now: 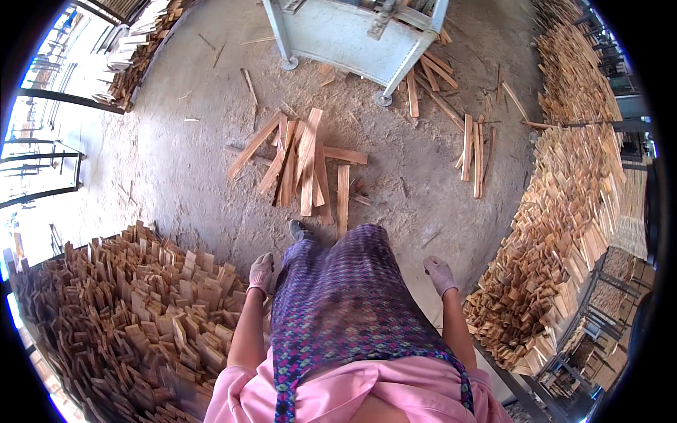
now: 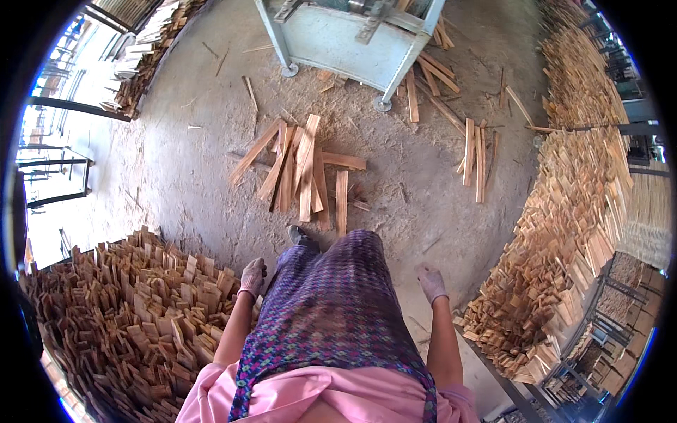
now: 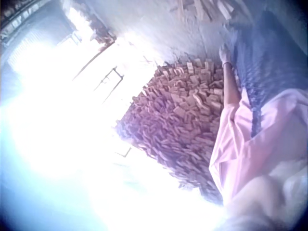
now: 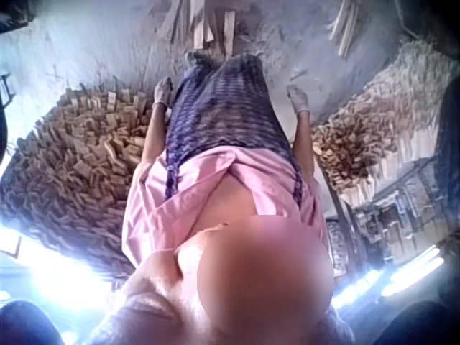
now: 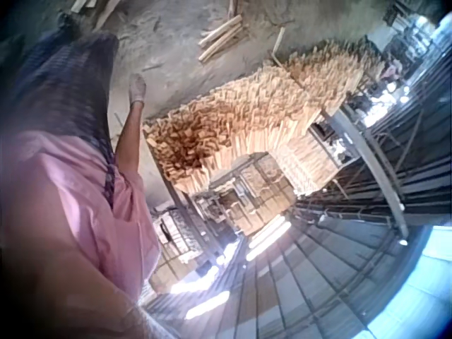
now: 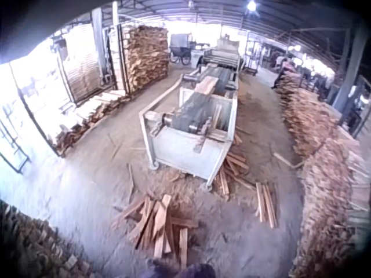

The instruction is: The person picks up bundles of wooden planks from the floor and stacks them onto a large pile in a warehouse. The person repeatedly gathers planks, lifts them, and places them on the growing stack, occasionally adjusting the alignment of the wood.

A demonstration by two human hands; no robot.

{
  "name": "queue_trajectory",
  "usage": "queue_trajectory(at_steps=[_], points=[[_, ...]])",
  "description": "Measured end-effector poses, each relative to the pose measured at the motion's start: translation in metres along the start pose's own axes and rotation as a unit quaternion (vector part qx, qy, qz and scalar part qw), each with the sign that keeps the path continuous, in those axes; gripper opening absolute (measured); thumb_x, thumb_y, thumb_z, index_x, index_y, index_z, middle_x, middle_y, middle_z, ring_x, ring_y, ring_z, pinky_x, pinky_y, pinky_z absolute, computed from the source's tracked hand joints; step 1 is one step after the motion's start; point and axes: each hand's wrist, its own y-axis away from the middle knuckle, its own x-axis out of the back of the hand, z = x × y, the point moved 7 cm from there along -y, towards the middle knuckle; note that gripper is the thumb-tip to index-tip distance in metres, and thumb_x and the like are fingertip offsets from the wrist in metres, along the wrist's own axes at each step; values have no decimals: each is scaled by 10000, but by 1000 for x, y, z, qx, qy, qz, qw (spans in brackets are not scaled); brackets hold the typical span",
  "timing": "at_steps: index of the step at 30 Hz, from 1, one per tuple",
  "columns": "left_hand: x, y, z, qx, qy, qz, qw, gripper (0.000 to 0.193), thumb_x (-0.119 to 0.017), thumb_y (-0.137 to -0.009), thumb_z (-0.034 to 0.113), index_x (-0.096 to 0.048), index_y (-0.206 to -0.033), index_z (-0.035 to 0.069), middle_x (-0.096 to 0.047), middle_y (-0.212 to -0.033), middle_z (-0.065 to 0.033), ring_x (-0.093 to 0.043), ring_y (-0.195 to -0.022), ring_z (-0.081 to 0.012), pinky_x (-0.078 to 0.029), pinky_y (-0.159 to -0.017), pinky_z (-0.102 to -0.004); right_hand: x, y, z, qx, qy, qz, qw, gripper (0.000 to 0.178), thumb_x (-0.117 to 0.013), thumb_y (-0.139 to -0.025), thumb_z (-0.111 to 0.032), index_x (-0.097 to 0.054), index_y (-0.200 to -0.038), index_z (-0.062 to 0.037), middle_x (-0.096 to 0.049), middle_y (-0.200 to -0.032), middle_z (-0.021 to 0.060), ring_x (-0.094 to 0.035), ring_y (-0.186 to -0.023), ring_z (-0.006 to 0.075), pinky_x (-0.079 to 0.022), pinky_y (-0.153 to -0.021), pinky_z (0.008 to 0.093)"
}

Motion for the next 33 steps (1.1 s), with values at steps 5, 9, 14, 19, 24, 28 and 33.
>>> queue_trajectory(at_steps=[5, 9, 14, 19, 24, 28, 33], points=[[-5, -60, 12, -144, -169, -42, 974, 492, -636, -964, 403, -682, -1228, -10, -738, -1130, -185, -693, -1064, -298, -514, -937, -384, -16, 8, -33, 29, 15, 55, 998, 372, -655, -954, -304, -684, -1140, 16, -696, -974, 90, -623, -931, 178, -499, -862, 336], [-29, -116, 18, -33, -146, -1, 989, 654, -739, -886, 447, -608, -1345, -1, -712, -1187, -215, -661, -1164, -344, -491, -997, -387, -51, -5, -77, -49, 55, -19, 997, 618, -689, -932, -240, -498, -1398, 118, -578, -1412, 283, -561, -1339, 350, -434, -1118, 394], [-92, -217, 49, -39, -304, 60, 950, 1008, -835, -779, 494, -387, -1524, -16, -587, -1397, -274, -560, -1313, -411, -453, -1099, -421, -95, -104, -67, -5, 297, -14, 955, 651, -713, -911, -270, -488, -1448, 21, -559, -1421, 271, -527, -1335, 401, -404, -1132, 435], [-152, -404, -28, -60, -339, 141, 928, 904, -790, -789, 306, -352, -1525, 19, -526, -1427, -269, -513, -1321, -437, -448, -1092, -490, -104, -189, -16, -93, 262, -1, 961, 654, -679, -915, -243, -457, -1470, 24, -518, -1458, 284, -504, -1357, 405, -388, -1146, 432], [-127, -519, -32, -111, -413, 275, 861, 669, -701, -814, 204, -460, -1414, 33, -569, -1345, -265, -570, -1222, -456, -474, -1043, -497, -109, -211, -20, -125, 355, -17, 926, 587, -616, -908, -99, -469, -1456, 54, -511, -1460, 247, -492, -1351, 364, -354, -1164, 420], [-171, -552, -1, -49, -502, 269, 820, 499, -788, -810, 363, -603, -1185, 91, -644, -1167, -233, -665, -1055, -409, -541, -906, -503, -111, -219, -30, -113, 398, -9, 910, 613, -714, -909, -173, -505, -1435, 59, -519, -1463, 288, -494, -1360, 426, -386, -1149, 477], [-157, -558, -1, -115, -506, 287, 805, 360, -685, -862, 403, -676, -1014, 77, -663, -1110, -227, -669, -973, -432, -537, -835, -517, -116, -221, -36, -108, 399, -9, 911, 587, -692, -927, -197, -517, -1419, 71, -551, -1426, 292, -527, -1322, 433, -403, -1134, 449]])
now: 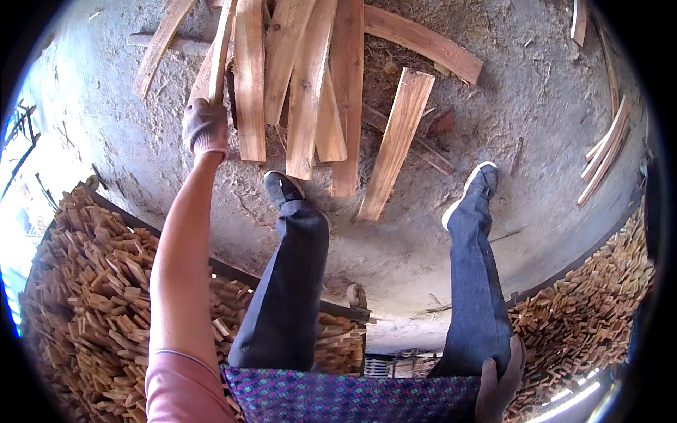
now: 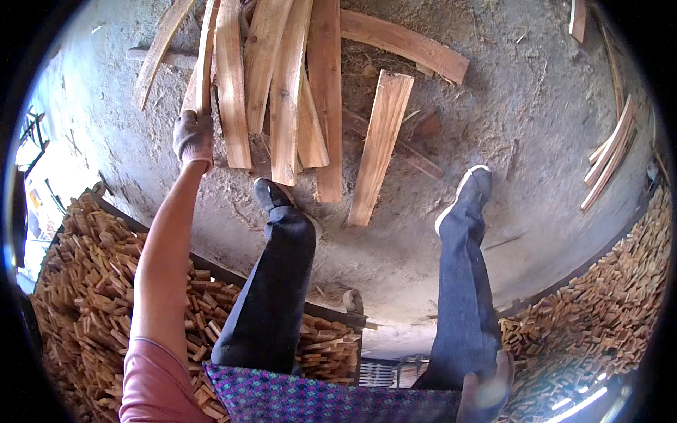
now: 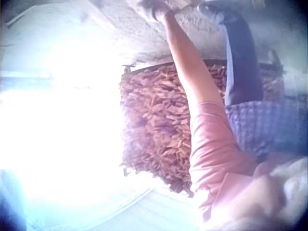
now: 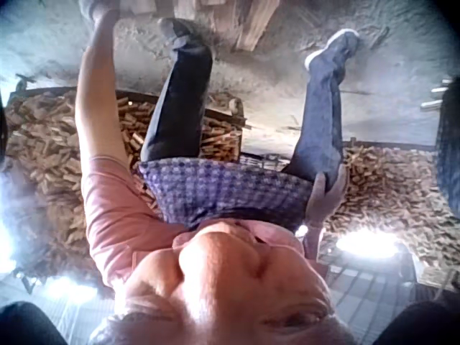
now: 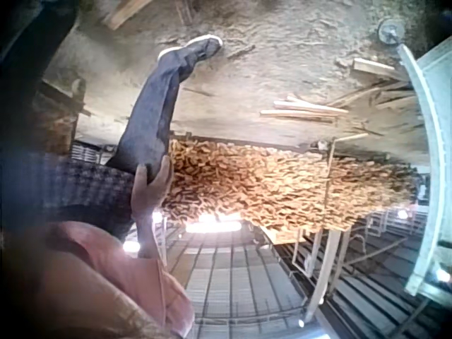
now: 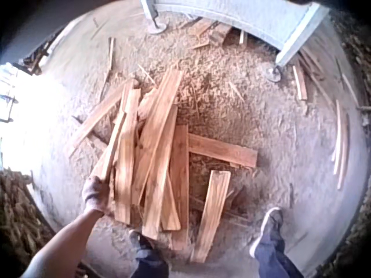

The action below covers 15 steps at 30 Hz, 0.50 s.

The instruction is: The person picks up bundles of wooden planks from the floor and stacks them onto a large pile in a warehouse. The person repeatedly gathers planks, lifts them, and places them on the growing stack, occasionally adjusting the alignment of the wood.

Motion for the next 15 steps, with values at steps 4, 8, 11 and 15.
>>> queue_trajectory(at_steps=[4, 8, 11, 15], points=[[-3, 10, -12, 54, 188, -95, 976, 352, -722, -853, 363, -643, -987, 48, -665, -1079, -219, -657, -931, -412, -530, -806, -467, 2, 1, -1, -12, -31, -3, 999, 582, -688, -933, -199, -518, -1425, 61, -559, -1417, 285, -537, -1314, 425, -410, -1132, 442], [14, 33, 57, -63, 260, 0, 964, 830, -910, -776, 356, -471, -1385, 2, -644, -1198, -170, -635, -1052, -301, -502, -956, -401, 4, 1, -10, -43, -71, -25, 996, 594, -691, -934, -207, -511, -1441, 44, -536, -1452, 280, -520, -1342, 415, -396, -1148, 439], [9, 40, 79, -57, 293, -38, 954, 863, -875, -751, 331, -436, -1413, -6, -614, -1254, -262, -606, -1193, -417, -500, -997, -444, -12, -2, 12, -44, -62, -24, 997, 591, -646, -895, -120, -494, -1439, 51, -507, -1467, 251, -493, -1357, 384, -364, -1167, 439], [32, 53, 78, -2, 331, -114, 937, 438, -711, -827, 188, -541, -1200, 31, -676, -924, -135, -681, -872, -315, -544, -835, -424, -16, -2, 27, -45, -62, -26, 997, 584, -624, -875, -74, -494, -1428, 61, -502, -1461, 233, -488, -1357, 363, -353, -1176, 433]])
